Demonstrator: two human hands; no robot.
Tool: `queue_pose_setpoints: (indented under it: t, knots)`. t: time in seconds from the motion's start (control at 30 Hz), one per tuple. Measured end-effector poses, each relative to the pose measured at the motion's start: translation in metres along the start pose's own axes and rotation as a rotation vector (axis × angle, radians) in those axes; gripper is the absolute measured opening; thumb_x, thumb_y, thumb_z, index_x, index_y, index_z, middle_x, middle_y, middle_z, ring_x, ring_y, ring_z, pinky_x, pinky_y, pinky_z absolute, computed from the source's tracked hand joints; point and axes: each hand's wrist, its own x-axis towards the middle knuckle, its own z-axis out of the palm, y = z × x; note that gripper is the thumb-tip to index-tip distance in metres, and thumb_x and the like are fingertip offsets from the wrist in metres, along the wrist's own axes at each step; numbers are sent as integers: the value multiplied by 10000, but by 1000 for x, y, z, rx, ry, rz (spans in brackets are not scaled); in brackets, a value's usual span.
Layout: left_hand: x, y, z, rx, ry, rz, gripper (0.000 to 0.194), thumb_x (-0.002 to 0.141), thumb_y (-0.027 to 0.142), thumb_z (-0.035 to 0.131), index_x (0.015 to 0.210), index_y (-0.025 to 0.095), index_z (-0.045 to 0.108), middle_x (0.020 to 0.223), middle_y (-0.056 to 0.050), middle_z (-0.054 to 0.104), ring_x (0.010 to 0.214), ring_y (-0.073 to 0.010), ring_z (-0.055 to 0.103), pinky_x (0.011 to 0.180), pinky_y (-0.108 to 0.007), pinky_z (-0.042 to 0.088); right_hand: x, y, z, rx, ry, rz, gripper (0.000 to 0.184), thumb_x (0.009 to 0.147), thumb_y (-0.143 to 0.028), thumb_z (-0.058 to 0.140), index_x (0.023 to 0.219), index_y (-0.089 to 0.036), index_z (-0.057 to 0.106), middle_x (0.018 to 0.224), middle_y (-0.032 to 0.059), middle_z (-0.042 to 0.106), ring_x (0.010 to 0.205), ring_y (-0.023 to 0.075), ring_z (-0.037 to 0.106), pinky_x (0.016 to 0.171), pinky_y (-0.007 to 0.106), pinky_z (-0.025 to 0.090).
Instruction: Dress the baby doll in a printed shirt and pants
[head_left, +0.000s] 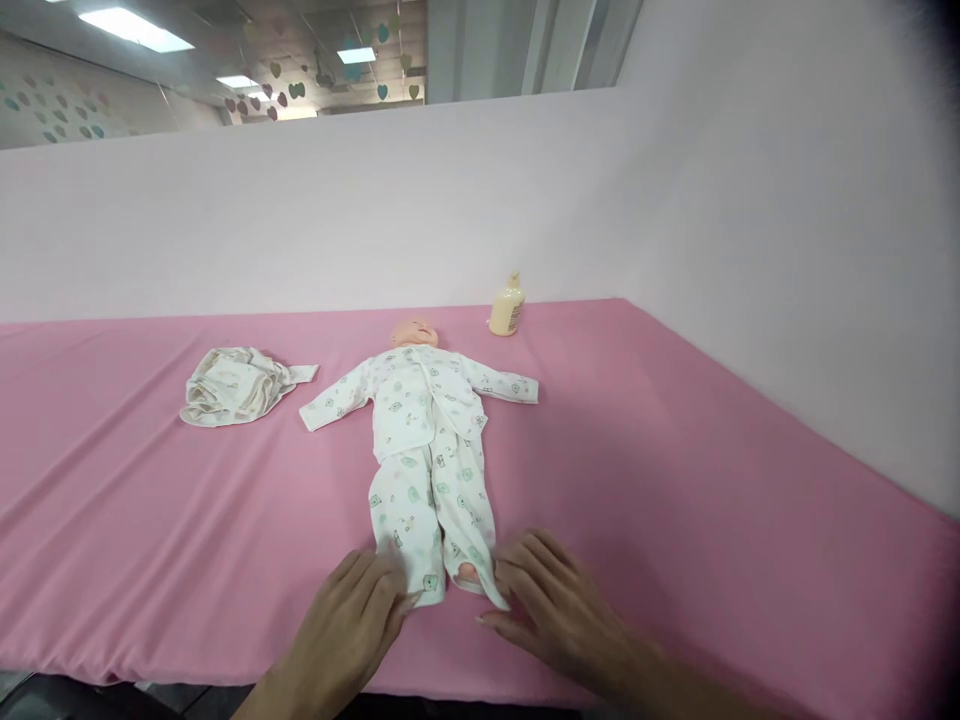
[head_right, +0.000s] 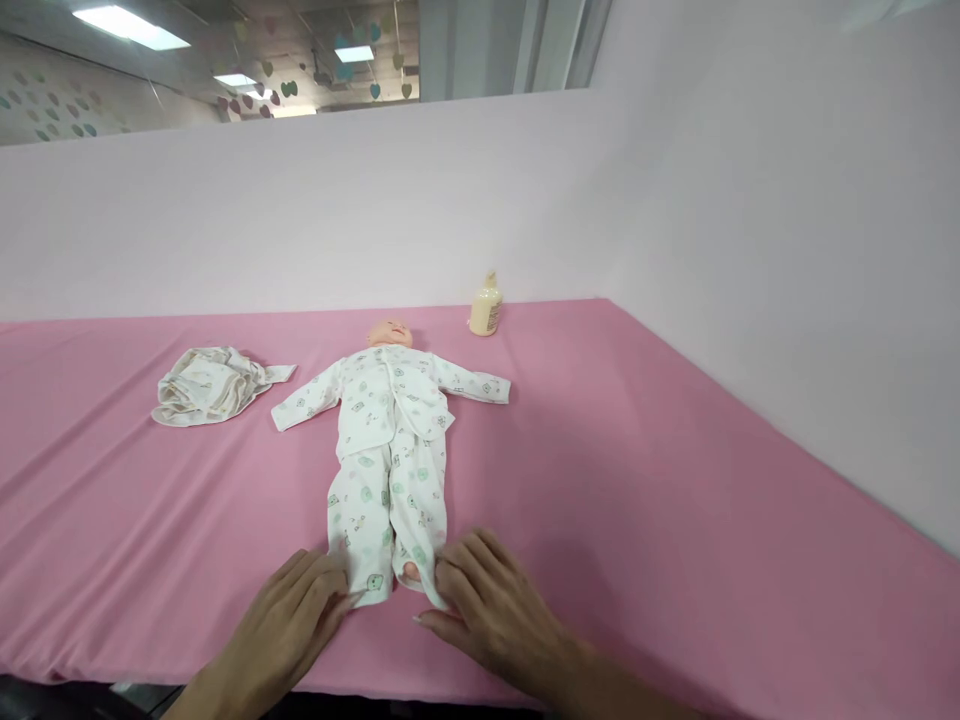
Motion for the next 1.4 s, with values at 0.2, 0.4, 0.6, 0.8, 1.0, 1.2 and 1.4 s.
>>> queue_pose_setpoints:
  t: [0.2, 0.4, 0.6, 0.8, 1.0, 1.2, 1.4]
  knots:
    - [-6, -4, 5, 98, -87, 92, 256, 916, 85, 499, 1159, 112, 577, 956, -106, 687, 798, -220, 640, 724, -381, 523, 17, -9, -9, -138, -20, -92, 362, 869, 30, 545, 1205, -98, 588, 961, 105, 652, 872, 213, 587, 773, 381, 494]
    - [4, -3, 0, 2, -34, 93, 254, 872, -12, 479, 1060, 120, 587, 856, -76, 659, 726, -188, 565, 678, -342, 450, 23, -8, -8, -60, -27, -32, 190, 900, -6, 562, 1050, -104, 625, 839, 62, 641, 728, 166, 531, 646, 325, 438]
    - [8, -1, 3, -3, 57, 20, 114, 869, 49, 559, 940, 135, 580, 784, -68, 621, 718, -186, 544, 665, -336, 430, 21, 2, -19, -38, -177, -86, 280, 906, -8, 504, 1152, -106, 596, 935, 89, 635, 810, 193, 541, 739, 363, 472]
    - [12, -1, -1, 25, 120, 116, 174, 811, 38, 605, 958, 131, 615, 793, -74, 629, 736, -193, 568, 674, -353, 460, 21, 5, -22, -153, -99, -74, 248, 894, -30, 553, 1115, -129, 604, 849, 66, 636, 731, 188, 535, 680, 362, 451]
    - [16, 2, 1, 20, 178, 146, 163, 801, 50, 626, 945, 126, 624, 811, -76, 641, 756, -195, 586, 689, -369, 477, 29, -8, -12, -20, 103, 85, 165, 883, -54, 563, 988, -182, 574, 800, 45, 626, 701, 172, 528, 644, 331, 428]
    - [6, -2, -1, -18, -3, 211, 157, 802, 89, 660, 955, 123, 649, 863, -79, 662, 832, -215, 605, 743, -380, 486, 21, -9, -15, -70, -50, -69, 153, 895, -117, 607, 1044, -148, 596, 869, 68, 673, 742, 176, 570, 676, 353, 473]
    - [10, -12, -13, -50, 42, 176, 105, 795, 44, 627, 846, 135, 615, 822, -74, 641, 781, -196, 578, 715, -376, 475, 11, -3, -22, -161, -111, -228, 179, 898, -36, 534, 956, -155, 654, 957, 89, 683, 874, 198, 607, 837, 397, 486]
